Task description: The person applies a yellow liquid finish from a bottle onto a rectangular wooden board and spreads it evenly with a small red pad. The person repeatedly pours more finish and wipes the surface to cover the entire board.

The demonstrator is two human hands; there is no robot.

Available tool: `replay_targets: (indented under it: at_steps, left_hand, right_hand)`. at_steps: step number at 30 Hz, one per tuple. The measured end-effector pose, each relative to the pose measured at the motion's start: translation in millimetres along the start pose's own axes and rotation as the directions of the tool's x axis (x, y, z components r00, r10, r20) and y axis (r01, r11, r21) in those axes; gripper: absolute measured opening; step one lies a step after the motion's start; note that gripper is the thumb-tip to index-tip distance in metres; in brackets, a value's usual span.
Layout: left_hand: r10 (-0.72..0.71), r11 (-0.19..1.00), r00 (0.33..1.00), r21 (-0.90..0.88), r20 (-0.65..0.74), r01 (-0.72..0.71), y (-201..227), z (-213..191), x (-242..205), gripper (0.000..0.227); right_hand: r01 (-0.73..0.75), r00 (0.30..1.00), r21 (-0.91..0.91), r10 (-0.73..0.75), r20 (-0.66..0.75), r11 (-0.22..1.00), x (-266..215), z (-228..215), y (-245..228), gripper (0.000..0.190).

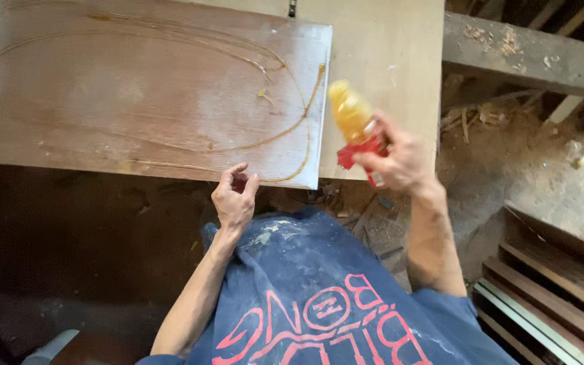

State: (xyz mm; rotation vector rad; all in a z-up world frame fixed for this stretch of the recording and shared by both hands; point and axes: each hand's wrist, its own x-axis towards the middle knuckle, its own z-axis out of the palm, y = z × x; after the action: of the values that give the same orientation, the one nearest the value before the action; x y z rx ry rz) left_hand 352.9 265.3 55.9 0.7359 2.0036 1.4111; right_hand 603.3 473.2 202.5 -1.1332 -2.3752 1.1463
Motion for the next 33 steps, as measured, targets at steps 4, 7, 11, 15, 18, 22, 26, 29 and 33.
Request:
replay_targets:
  at_steps: [4, 7, 11, 15, 18, 22, 26, 29, 33]
  left_hand:
    - [0.084, 0.996, 0.994, -0.041, 0.074, -0.082, 14, 20, 8, 0.034]
    - [0.150, 0.986, 0.984, -0.081, 0.093, -0.142, 23, 28, 14, 0.034]
    - [0.124, 0.986, 0.990, -0.125, 0.075, -0.114, 24, 29, 9, 0.034]
    - [0.061, 0.997, 0.996, -0.053, 0.058, -0.058, 16, 21, 1, 0.034]
    - [0.023, 1.000, 0.999, -0.010, 0.048, -0.022, 9, 16, -1, 0.035]
    - [0.012, 1.000, 0.995, -0.024, 0.098, -0.010, 5, 19, -3, 0.034]
    - [0.045, 0.999, 0.994, 0.003, 0.098, -0.045, 7, 28, 0, 0.035]
    - [0.055, 0.998, 0.989, -0.049, 0.138, -0.049, 10, 35, 1, 0.034]
    - [0.091, 0.995, 0.984, -0.060, 0.156, -0.082, 21, 42, 8, 0.033]
  right_hand:
    - [0.182, 0.962, -0.033, -0.185, -0.203, 0.983, 1, -45, -32, 0.066]
    - [0.159, 0.968, -0.083, -0.172, -0.185, 0.984, 14, -43, -38, 0.056]
    - [-0.122, 0.989, -0.222, 0.138, 0.054, 0.967, 26, 18, -26, 0.057]
    - [-0.271, 0.916, -0.503, 0.381, 0.129, 0.821, 13, 74, 3, 0.063]
    - [-0.295, 0.879, -0.535, 0.444, 0.172, 0.791, -7, 79, 28, 0.067]
    - [-0.243, 0.947, -0.263, 0.287, 0.141, 0.934, -32, 64, 46, 0.072]
    - [-0.231, 0.973, 0.278, 0.223, 0.060, 0.932, -35, 41, 40, 0.085]
    - [-0.071, 0.991, 0.422, 0.112, -0.073, 0.904, -23, 13, 23, 0.087]
    - [0.424, 0.856, 0.189, -0.323, -0.404, 0.886, 8, -55, -8, 0.072]
